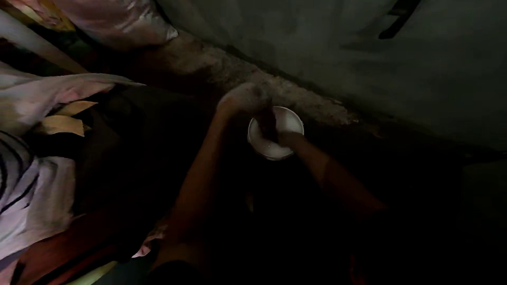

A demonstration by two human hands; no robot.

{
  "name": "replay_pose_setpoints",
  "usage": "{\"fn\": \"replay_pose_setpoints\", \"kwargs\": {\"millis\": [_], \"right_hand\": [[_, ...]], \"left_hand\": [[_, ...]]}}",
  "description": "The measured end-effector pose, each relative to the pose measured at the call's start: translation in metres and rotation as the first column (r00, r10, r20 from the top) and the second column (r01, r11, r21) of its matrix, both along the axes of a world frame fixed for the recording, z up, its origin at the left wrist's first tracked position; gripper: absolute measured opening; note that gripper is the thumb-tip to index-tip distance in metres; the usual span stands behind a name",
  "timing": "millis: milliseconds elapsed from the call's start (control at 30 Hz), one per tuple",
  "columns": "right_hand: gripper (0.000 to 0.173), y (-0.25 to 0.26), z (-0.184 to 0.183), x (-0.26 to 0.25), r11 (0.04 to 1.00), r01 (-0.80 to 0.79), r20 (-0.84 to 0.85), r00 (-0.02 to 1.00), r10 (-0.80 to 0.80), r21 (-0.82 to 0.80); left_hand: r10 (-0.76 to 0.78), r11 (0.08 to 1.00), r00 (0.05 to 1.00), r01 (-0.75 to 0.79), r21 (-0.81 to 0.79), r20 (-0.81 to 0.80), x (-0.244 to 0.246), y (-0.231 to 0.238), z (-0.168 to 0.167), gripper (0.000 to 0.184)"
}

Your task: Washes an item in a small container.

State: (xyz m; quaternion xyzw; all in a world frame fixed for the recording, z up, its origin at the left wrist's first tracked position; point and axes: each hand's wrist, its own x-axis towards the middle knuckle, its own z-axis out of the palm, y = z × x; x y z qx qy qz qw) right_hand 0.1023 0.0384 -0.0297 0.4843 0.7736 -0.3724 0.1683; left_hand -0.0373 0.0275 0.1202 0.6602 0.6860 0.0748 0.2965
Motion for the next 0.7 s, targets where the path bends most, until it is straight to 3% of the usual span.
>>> {"fn": "replay_pose_setpoints", "kwargs": {"millis": [67, 100, 167, 233, 300, 367, 467, 533, 633, 700], "right_hand": [[0.044, -0.014, 0.006, 0.004, 0.997, 0.077, -0.018, 0.997, -0.077, 0.028], [0.043, -0.018, 0.014, 0.008, 0.997, 0.075, -0.037, 0.997, -0.073, 0.037], [0.043, -0.015, 0.033, 0.016, 0.998, 0.005, -0.056, 0.998, -0.001, 0.07], [0.039, 0.001, 0.054, 0.018, 0.99, -0.054, -0.069, 0.996, 0.063, 0.13], [0.042, 0.021, 0.087, 0.016, 0.979, -0.15, -0.048, 0.986, 0.158, 0.139], [0.04, 0.023, 0.131, 0.021, 0.968, -0.154, -0.129, 0.975, 0.181, 0.197], [0.037, 0.02, 0.17, 0.033, 0.951, -0.034, -0.345, 0.927, 0.145, 0.307], [0.036, 0.021, 0.174, 0.033, 0.935, -0.015, -0.377, 0.913, 0.158, 0.355], [0.043, 0.021, 0.152, 0.022, 0.932, -0.08, -0.219, 0.962, 0.166, 0.353], [0.04, 0.022, 0.111, 0.007, 0.948, -0.106, -0.122, 0.981, 0.149, 0.301]], "left_hand": [[-0.096, 0.995, 0.986, 0.094, -0.021, -0.134, -0.015, 0.009, -0.061, 0.024], [-0.086, 0.996, 0.977, 0.078, -0.046, -0.195, -0.012, 0.004, -0.077, 0.026], [0.03, 0.962, 0.965, -0.098, -0.255, -0.26, 0.01, -0.005, -0.066, 0.035], [0.05, 0.938, 0.958, -0.143, -0.316, -0.283, 0.01, 0.0, -0.074, 0.037], [0.009, 0.952, 0.978, -0.072, -0.296, -0.208, -0.004, 0.002, -0.085, 0.031], [-0.111, 0.949, 0.991, 0.085, -0.303, -0.069, -0.02, 0.009, -0.086, 0.023], [-0.16, 0.942, 0.973, 0.201, -0.268, 0.167, -0.021, 0.004, -0.049, 0.021], [-0.124, 0.959, 0.962, 0.179, -0.221, 0.242, -0.027, 0.001, -0.038, 0.018], [-0.096, 0.966, 0.994, 0.106, -0.237, 0.055, -0.026, 0.0, -0.031, 0.021], [-0.095, 0.965, 0.994, 0.079, -0.249, -0.05, -0.024, 0.005, -0.042, 0.031]]}}
